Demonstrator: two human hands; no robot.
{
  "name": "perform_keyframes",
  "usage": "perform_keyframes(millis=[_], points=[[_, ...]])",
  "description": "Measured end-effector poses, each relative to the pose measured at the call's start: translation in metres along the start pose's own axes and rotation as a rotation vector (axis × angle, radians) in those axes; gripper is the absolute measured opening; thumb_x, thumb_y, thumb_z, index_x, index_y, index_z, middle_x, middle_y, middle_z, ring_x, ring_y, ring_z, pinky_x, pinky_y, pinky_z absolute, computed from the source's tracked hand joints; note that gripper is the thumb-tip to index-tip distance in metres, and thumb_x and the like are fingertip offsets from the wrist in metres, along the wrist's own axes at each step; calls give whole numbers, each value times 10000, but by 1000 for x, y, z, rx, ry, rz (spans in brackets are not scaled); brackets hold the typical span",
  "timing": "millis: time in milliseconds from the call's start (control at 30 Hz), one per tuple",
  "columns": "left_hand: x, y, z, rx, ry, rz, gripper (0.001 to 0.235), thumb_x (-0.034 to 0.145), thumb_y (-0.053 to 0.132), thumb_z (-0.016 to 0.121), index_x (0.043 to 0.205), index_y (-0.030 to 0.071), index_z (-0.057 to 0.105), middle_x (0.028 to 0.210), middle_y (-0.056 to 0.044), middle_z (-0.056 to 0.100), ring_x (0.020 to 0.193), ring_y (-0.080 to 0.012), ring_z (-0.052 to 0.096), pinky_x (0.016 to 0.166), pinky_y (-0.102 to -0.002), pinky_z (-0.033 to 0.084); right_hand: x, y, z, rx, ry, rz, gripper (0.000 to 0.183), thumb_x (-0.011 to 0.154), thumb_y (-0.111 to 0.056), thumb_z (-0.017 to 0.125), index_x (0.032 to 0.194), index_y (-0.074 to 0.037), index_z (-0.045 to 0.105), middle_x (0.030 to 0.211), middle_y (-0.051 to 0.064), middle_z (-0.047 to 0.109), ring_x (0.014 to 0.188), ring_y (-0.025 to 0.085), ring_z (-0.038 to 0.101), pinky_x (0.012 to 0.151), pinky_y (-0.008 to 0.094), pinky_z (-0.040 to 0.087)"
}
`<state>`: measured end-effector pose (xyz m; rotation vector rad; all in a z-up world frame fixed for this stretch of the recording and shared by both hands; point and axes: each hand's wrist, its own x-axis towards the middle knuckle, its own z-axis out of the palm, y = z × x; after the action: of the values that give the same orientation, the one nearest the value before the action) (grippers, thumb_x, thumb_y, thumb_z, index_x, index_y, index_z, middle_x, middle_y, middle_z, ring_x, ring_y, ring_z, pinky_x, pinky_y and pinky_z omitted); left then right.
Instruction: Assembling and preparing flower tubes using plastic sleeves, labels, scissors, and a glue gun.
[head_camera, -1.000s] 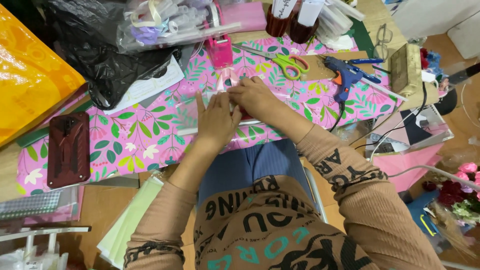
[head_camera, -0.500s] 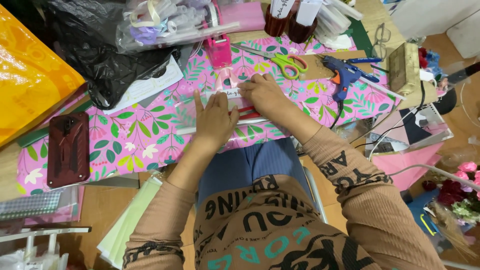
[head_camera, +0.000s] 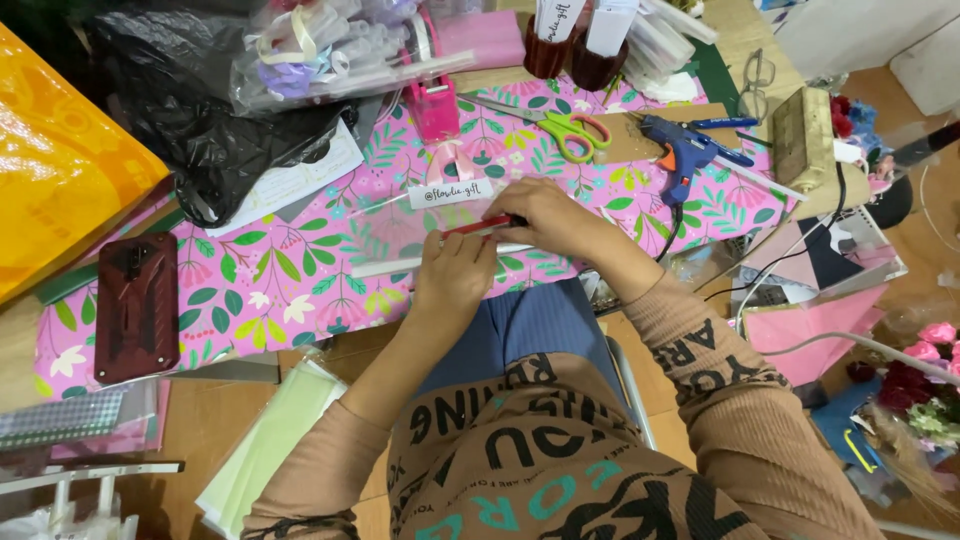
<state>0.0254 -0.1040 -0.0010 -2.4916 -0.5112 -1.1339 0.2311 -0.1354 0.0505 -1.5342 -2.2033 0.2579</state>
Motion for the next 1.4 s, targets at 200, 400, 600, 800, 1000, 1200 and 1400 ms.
perform_keyframes(millis=[200, 400, 600, 800, 1000, 1200, 1400], points=[[-6, 3, 12, -42, -105, -21, 29, 832, 115, 680, 825, 131, 657, 733, -33, 552, 710, -229, 554, 807, -415, 426, 3, -13, -19, 6, -91, -10, 313, 859, -236, 784, 1135, -95, 739, 1088, 111, 739, 1038, 328, 659, 893, 444, 478], [3, 5, 13, -101, -17, 19, 133, 771, 14, 692, 767, 121, 614, 657, -50, 526, 650, -243, 562, 797, -414, 435, 5, 1, -12, -94, -89, -34, 346, 851, -215, 772, 1143, -38, 722, 1022, 142, 713, 986, 336, 670, 871, 438, 523], [-8, -8, 28, -99, -78, 8, 118, 768, 58, 715, 827, 115, 630, 679, -61, 610, 698, -243, 631, 880, -429, 438, -9, 9, -64, -17, 255, -27, 377, 912, -197, 755, 1231, -2, 699, 1071, 197, 674, 1042, 411, 653, 935, 466, 522], [75, -36, -45, -513, -231, -425, 83, 919, 177, 650, 999, 165, 627, 724, 36, 615, 705, -234, 602, 822, -430, 365, -43, -22, -138, -59, 620, 33, 324, 1001, 28, 726, 1314, 71, 652, 1117, 188, 611, 990, 281, 574, 881, 364, 520], [124, -37, -58, -1305, 428, -1009, 89, 950, 68, 642, 995, 91, 569, 905, -74, 706, 824, -92, 639, 723, -207, 499, -46, -55, -154, -140, 698, -102, 285, 1060, -25, 704, 1309, 99, 643, 1162, 248, 644, 999, 331, 601, 811, 399, 514], [73, -2, -21, -1463, 378, -1756, 309, 930, 96, 631, 1178, 49, 454, 997, -20, 469, 835, -143, 555, 783, -285, 579, -10, -45, -86, 25, 457, -136, 325, 967, -119, 729, 1269, -8, 684, 1111, 217, 682, 1037, 438, 652, 941, 509, 503], [33, 13, -20, -1494, 224, -1860, 497, 966, 105, 664, 1344, -39, 375, 1068, -135, 498, 953, -261, 673, 954, -445, 608, -14, -37, -24, 79, 188, -25, 271, 1002, -127, 611, 1246, -21, 666, 1050, 242, 659, 982, 480, 648, 864, 554, 527]])
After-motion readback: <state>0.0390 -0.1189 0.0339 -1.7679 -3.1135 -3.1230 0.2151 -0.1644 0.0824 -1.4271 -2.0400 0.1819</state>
